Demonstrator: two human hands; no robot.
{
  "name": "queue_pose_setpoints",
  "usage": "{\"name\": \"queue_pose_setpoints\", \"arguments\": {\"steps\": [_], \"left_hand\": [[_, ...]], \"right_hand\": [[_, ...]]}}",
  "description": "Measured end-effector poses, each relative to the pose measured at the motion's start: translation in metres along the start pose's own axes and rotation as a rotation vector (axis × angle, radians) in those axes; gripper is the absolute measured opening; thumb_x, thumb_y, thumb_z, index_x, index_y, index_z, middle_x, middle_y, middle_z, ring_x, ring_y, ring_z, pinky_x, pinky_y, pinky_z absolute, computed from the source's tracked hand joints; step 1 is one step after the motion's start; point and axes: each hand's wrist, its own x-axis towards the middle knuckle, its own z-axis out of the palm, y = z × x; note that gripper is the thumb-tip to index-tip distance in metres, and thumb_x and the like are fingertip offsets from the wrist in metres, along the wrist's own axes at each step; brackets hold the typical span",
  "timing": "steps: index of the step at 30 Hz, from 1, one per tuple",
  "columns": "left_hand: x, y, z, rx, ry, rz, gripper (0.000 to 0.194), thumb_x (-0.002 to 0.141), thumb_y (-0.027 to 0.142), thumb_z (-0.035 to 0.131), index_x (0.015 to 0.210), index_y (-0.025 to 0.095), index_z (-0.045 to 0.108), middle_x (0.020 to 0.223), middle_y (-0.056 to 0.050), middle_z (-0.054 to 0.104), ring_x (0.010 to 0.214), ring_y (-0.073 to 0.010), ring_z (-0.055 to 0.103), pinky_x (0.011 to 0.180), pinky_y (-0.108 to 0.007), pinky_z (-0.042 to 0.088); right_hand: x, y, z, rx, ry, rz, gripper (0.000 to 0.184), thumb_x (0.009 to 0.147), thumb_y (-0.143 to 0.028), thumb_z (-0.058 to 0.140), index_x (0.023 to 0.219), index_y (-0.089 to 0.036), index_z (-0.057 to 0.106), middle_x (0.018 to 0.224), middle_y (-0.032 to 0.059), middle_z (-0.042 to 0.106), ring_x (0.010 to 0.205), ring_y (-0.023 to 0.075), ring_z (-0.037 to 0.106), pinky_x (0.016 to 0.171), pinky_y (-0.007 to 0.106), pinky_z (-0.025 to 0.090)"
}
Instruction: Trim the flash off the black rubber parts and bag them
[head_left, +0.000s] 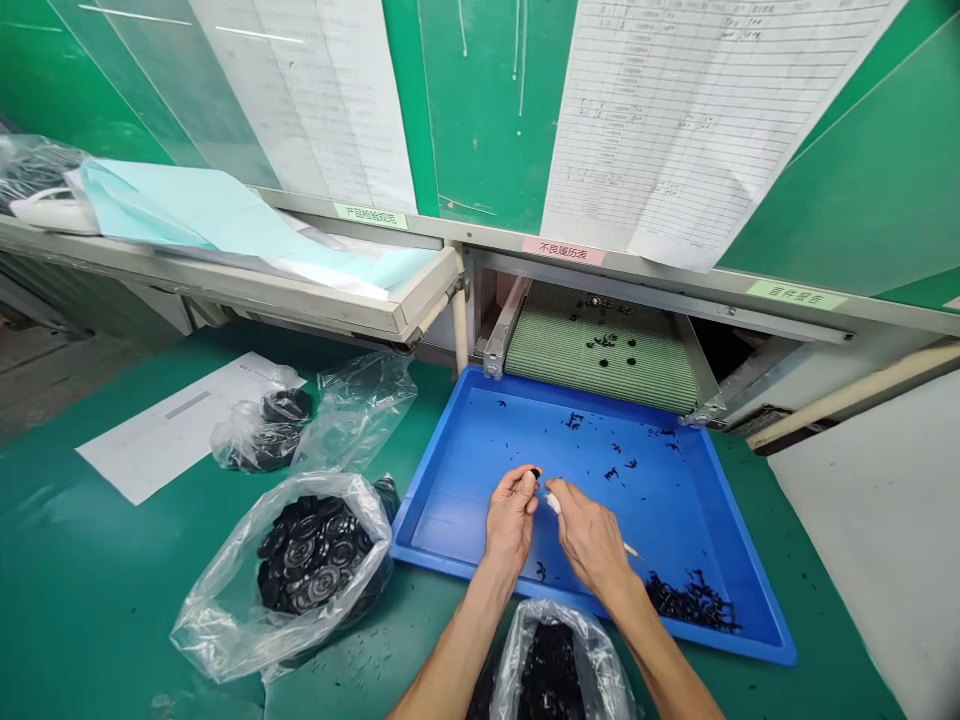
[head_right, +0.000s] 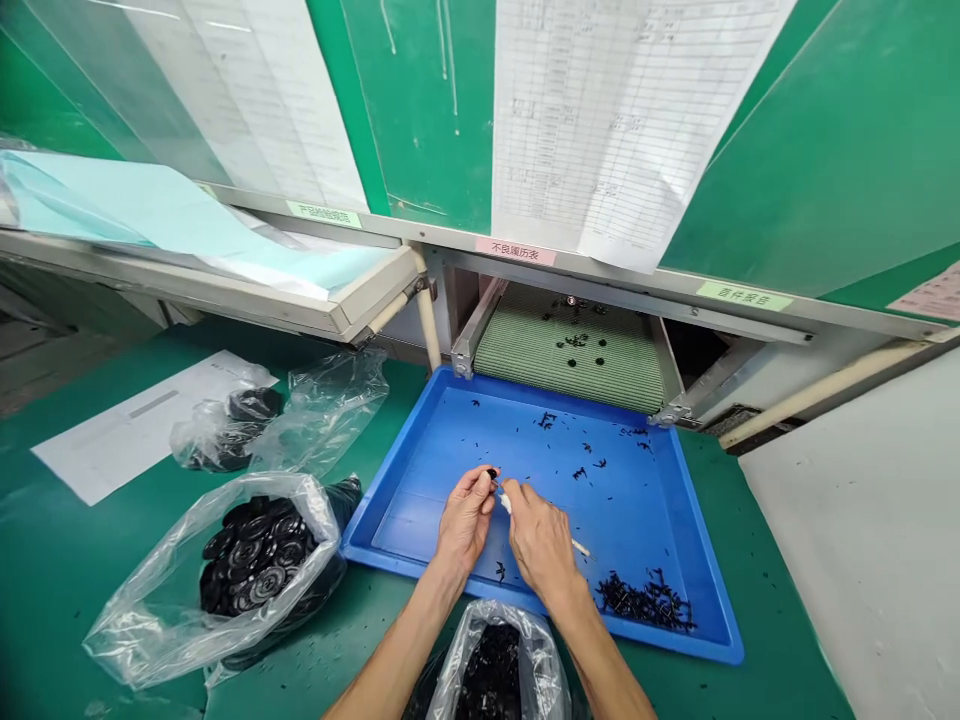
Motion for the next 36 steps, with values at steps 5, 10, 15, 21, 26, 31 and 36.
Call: {"name": "queue_pose_setpoints", "arguments": {"steps": [5,10,15,21,26,31,36], "left_hand": [[-0.001,0.000,0.002,0.066,-0.031,0.031,0.031,0.056,0.027,0.083,0.079,0.012,0.068,0.081,-0.004,0.066,0.048,-0.0009,0.039,0.043,-0.015,0.030],[-0.002,0.001,0.002,0.088,-0.023,0.056,0.031,0.056,0.028,0.083,0.079,0.013,0.067,0.076,-0.001,0.064,0.048,-0.0015,0.039,0.044,-0.015,0.030],[-0.002,0.000,0.002,0.117,-0.006,0.081,0.033,0.055,0.030,0.083,0.079,0.014,0.068,0.070,0.001,0.061,0.047,-0.0020,0.038,0.044,-0.016,0.030],[-0.005,0.000,0.003,0.251,-0.033,0.122,0.032,0.057,0.029,0.081,0.083,0.015,0.069,0.077,-0.003,0.066,0.065,-0.0097,0.055,0.058,-0.019,0.042],[-0.004,-0.001,0.002,0.372,-0.034,0.224,0.025,0.062,0.028,0.078,0.082,0.015,0.070,0.084,-0.005,0.069,0.080,-0.0152,0.060,0.077,-0.027,0.045],[-0.003,-0.002,0.000,0.485,0.025,0.265,0.026,0.064,0.028,0.076,0.086,0.015,0.070,0.088,-0.007,0.069,0.083,-0.0163,0.060,0.076,-0.025,0.045],[0.007,0.001,-0.002,0.127,0.084,-0.033,0.016,0.064,0.018,0.074,0.076,0.012,0.064,0.082,-0.006,0.065,0.058,-0.0068,0.051,0.040,-0.014,0.032]], "right_hand": [[-0.001,-0.005,0.002,-0.022,0.113,0.026,0.034,0.086,-0.008,0.035,0.106,-0.023,0.057,0.089,0.0040,0.065,0.076,0.0152,0.059,0.057,0.023,0.033],[-0.004,-0.003,0.000,0.028,0.160,0.037,0.036,0.085,-0.007,0.035,0.107,-0.022,0.059,0.088,0.0042,0.065,0.076,0.0149,0.059,0.060,0.022,0.034],[0.002,-0.001,-0.007,0.060,0.117,0.039,0.038,0.085,-0.008,0.036,0.111,-0.024,0.058,0.090,0.0033,0.065,0.075,0.0146,0.059,0.060,0.023,0.034],[0.005,-0.004,-0.013,-0.007,0.107,0.023,0.030,0.087,-0.012,0.036,0.103,-0.023,0.059,0.085,0.0043,0.065,0.073,0.0150,0.057,0.059,0.023,0.031],[0.010,-0.003,0.000,0.292,0.056,0.125,0.025,0.085,-0.014,0.034,0.084,-0.021,0.058,0.062,-0.0014,0.059,0.054,0.0119,0.048,0.052,0.022,0.027],[0.028,0.024,0.022,0.538,0.029,0.242,0.031,0.083,-0.013,0.030,0.075,-0.018,0.059,0.051,-0.0034,0.056,0.048,0.0112,0.049,0.048,0.018,0.031],[0.054,0.081,-0.021,0.339,0.224,0.279,0.028,0.082,-0.016,0.038,0.091,-0.019,0.064,0.082,0.0028,0.066,0.074,0.0153,0.058,0.066,0.022,0.039]]}}
